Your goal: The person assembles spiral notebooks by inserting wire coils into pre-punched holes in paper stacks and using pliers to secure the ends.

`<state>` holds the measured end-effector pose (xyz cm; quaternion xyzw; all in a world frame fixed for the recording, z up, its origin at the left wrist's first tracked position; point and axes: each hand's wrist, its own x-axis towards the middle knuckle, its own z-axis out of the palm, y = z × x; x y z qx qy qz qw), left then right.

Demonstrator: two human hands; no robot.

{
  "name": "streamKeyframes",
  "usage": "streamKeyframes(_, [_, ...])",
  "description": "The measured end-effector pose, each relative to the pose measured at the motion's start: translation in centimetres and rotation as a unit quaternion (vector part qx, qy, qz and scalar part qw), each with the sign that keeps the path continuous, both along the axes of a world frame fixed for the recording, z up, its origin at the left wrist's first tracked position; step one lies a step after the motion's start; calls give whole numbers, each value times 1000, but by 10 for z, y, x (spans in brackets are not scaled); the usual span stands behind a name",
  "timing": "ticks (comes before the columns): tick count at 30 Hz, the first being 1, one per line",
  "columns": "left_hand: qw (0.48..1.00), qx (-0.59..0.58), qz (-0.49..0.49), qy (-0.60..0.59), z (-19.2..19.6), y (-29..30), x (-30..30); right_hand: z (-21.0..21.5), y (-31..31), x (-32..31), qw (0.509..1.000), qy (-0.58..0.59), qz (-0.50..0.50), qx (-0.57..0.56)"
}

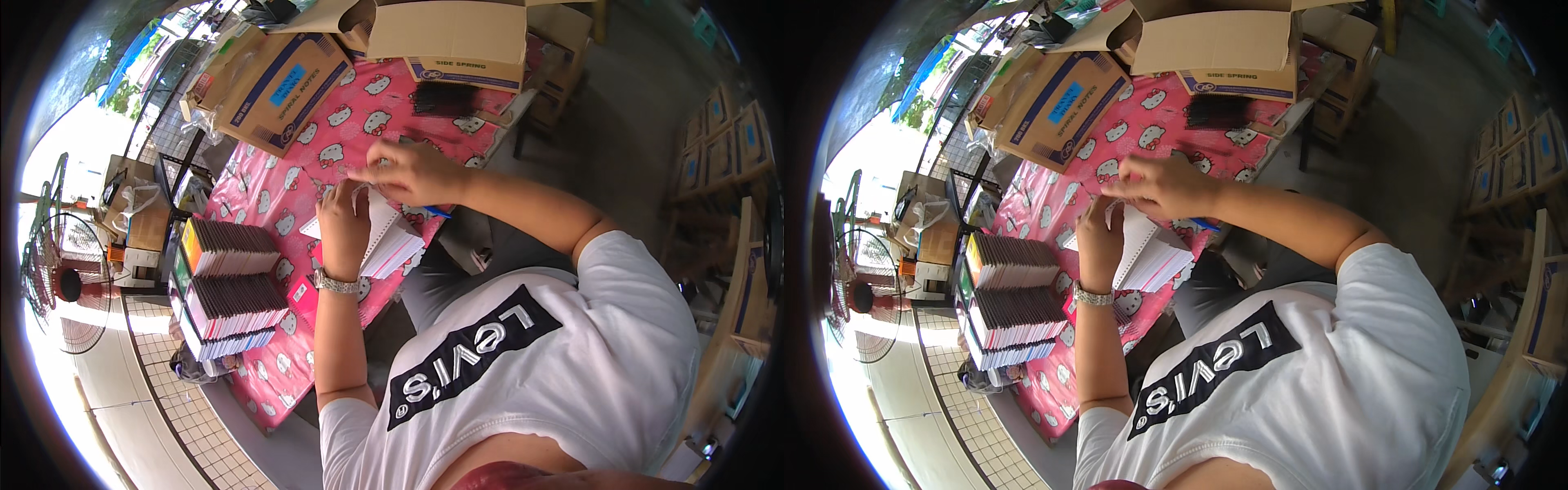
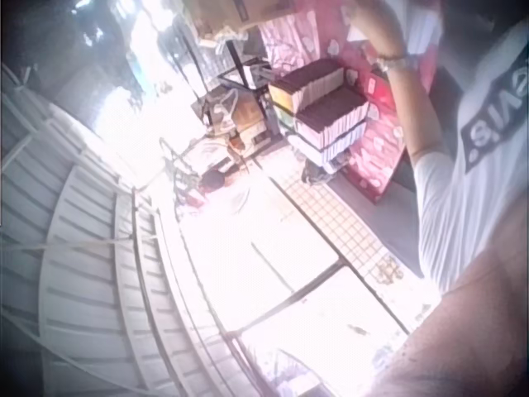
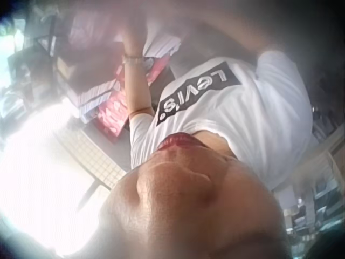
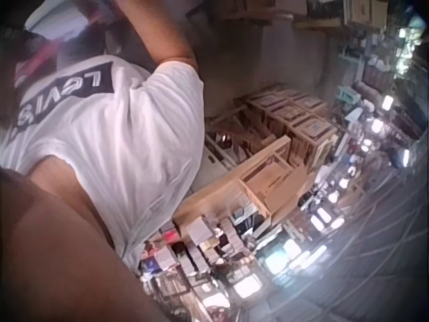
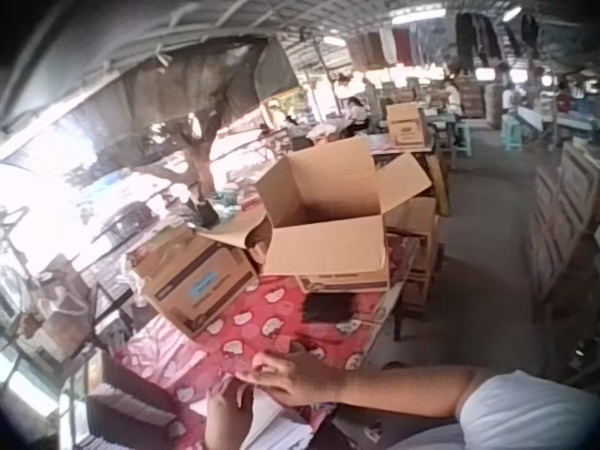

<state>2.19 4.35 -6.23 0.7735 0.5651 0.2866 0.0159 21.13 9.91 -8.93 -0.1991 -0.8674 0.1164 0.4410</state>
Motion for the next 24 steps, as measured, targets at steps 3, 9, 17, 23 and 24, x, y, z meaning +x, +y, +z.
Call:
streamKeyframes(3, [998,-39,-31,-25,4,6,-3,-17,0,2,982,-84,-65,157])
streamKeyframes(9, [984,-140,-67,-90,19,11,-12,-19,0,2,960,-83,-82,256])
streamKeyframes(17, [968,-237,-47,-74,35,12,-12,-26,-4,-4,998,33,-35,48])
streamKeyframes(23, [995,-63,-52,-53,7,5,-12,-38,-62,-37,974,112,-97,-170])
streamKeyframes(24, [994,-86,-26,-56,13,3,-7,-34,-64,-39,973,115,-101,-171])
